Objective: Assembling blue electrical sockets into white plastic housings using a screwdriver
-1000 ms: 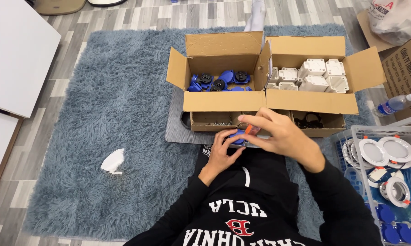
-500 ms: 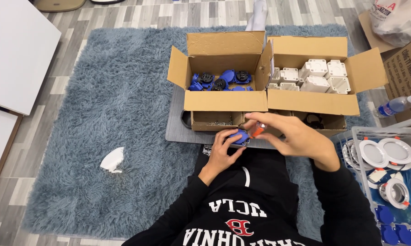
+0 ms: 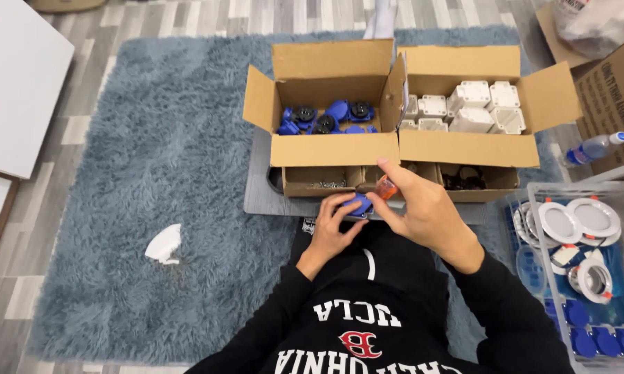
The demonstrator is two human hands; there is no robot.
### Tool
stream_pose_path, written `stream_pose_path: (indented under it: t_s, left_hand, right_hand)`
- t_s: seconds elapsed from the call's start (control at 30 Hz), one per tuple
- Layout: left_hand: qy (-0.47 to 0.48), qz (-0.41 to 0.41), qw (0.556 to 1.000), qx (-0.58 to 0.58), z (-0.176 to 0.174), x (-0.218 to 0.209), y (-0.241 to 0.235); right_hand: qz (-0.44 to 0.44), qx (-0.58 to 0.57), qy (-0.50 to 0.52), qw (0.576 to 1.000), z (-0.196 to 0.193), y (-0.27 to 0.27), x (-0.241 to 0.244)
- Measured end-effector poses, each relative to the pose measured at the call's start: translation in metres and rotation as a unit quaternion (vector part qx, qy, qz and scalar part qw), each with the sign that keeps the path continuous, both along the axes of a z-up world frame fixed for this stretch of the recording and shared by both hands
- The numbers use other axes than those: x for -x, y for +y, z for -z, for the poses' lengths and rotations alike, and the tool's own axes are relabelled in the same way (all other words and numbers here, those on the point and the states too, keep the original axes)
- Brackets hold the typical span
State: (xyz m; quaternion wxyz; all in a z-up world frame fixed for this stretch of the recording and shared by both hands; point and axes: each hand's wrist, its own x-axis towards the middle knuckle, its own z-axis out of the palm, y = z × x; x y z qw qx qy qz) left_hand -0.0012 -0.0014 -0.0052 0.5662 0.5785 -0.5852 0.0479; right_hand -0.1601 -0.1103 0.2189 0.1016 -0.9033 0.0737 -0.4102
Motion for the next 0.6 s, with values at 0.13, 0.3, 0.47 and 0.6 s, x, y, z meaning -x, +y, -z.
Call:
stream_pose_path:
  t_s: [0.13,0.3,0.47,0.6]
  left_hand:
    - [-0.008,-0.003,1.0,0.004,0.005,-0.002,-0.002]
    - [-0.003,-0.003,1.0,0.005,0.004,-0.001,-0.003]
    - [0.001,-0.009,1.0,0.004,0.003,-0.001,0.002]
    - [0.011,0.003,0.999,-0.03,0.003,-0.002,0.001]
  right_hand:
    - [-0.001,-0.012,-0.01,1.0,0.01,-0.002,0.009]
    - [-0.011,-0.111,-0.044,0.993,0.003,-0.003,0.027]
    - [-0.098,-0.161,-0.094,0.978,0.01,0.0,0.03]
    - [-0.04,-0.151,-0.072,0.985,0.025,-0.003,0.017]
